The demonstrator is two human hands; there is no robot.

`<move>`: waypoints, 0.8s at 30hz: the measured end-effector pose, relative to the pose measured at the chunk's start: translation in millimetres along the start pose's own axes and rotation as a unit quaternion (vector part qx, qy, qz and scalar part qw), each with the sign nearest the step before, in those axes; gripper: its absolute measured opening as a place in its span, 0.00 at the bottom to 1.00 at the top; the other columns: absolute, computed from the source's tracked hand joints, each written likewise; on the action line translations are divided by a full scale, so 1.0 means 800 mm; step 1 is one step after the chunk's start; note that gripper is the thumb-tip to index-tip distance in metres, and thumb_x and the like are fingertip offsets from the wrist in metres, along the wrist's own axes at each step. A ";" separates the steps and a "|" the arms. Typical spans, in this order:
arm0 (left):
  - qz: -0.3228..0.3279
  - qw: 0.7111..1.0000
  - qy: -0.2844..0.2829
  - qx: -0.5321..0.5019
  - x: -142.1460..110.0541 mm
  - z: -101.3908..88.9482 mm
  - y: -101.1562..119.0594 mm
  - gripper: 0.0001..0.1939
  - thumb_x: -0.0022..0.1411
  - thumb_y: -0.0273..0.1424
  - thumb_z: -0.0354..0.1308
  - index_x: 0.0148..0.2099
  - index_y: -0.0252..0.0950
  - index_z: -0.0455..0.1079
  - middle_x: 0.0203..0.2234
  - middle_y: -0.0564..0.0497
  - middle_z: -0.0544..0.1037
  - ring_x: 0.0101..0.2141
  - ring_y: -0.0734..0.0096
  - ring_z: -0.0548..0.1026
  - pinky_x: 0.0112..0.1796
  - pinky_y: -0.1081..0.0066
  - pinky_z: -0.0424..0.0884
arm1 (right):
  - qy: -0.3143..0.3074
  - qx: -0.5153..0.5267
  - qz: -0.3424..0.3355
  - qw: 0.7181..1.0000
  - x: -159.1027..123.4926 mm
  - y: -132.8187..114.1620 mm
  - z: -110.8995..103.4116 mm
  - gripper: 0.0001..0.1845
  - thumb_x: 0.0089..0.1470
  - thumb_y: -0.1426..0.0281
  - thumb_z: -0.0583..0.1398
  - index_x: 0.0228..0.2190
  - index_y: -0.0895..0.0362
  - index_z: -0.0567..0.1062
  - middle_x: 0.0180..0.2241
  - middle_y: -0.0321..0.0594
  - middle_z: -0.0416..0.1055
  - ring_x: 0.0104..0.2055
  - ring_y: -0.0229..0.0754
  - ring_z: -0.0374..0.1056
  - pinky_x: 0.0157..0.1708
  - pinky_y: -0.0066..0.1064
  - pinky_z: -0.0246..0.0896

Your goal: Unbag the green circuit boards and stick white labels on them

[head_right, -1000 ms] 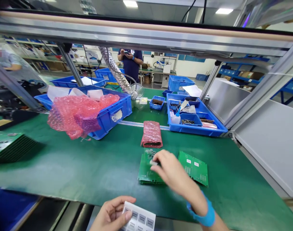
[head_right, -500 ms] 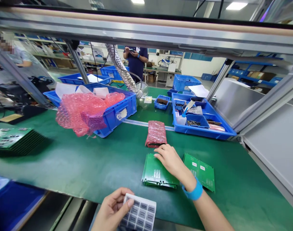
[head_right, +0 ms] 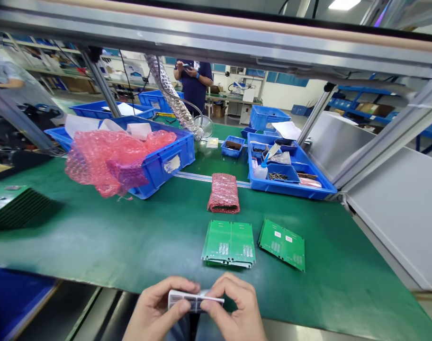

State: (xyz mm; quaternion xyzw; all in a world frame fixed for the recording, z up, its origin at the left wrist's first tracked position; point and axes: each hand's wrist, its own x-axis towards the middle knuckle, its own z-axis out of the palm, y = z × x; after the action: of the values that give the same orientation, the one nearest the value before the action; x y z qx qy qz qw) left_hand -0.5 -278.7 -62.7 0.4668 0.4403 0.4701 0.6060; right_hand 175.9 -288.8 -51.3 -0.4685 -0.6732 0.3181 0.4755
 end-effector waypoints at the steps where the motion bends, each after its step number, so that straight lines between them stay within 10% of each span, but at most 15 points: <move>1: -0.006 1.000 0.008 0.015 -0.002 0.000 0.002 0.07 0.49 0.38 0.68 0.30 0.42 0.80 0.25 0.53 0.82 0.27 0.69 0.76 0.31 0.78 0.68 | -0.002 0.013 -0.002 1.000 0.000 0.000 0.001 0.12 0.54 0.66 0.63 0.22 0.56 0.73 0.21 0.34 0.71 0.23 0.35 0.67 0.25 0.23 0.60; 12: 0.089 0.985 0.088 0.119 -0.012 0.003 0.004 0.04 0.51 0.33 0.66 0.25 0.41 0.79 0.15 0.56 0.78 0.16 0.75 0.70 0.21 0.78 0.64 | 0.029 -0.037 0.017 0.999 -0.016 0.020 0.016 0.25 0.57 0.56 0.58 0.15 0.57 0.71 0.11 0.30 0.65 0.14 0.30 0.60 0.17 0.21 0.53; 16: 0.067 0.986 0.081 0.130 -0.010 0.000 0.001 0.05 0.52 0.34 0.65 0.26 0.41 0.79 0.16 0.56 0.78 0.18 0.76 0.69 0.22 0.80 0.62 | -0.013 -0.030 -0.029 0.999 0.001 0.006 -0.008 0.22 0.52 0.49 0.59 0.37 0.53 0.79 0.25 0.34 0.76 0.25 0.36 0.71 0.27 0.22 0.65; 24: 0.077 0.985 0.067 0.142 -0.007 -0.002 -0.004 0.04 0.53 0.33 0.64 0.27 0.41 0.79 0.17 0.57 0.78 0.18 0.76 0.70 0.24 0.80 0.65 | -0.078 -0.167 -0.110 0.977 0.010 -0.010 -0.025 0.08 0.57 0.74 0.60 0.40 0.56 0.75 0.31 0.38 0.72 0.33 0.38 0.69 0.32 0.26 0.66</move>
State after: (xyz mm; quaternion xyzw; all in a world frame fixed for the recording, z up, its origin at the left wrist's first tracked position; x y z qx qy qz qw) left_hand -2.9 -284.7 -66.0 0.5483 0.5050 0.4780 0.4645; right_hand 191.1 -284.8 -34.8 -0.4380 -0.7995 0.1824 0.3683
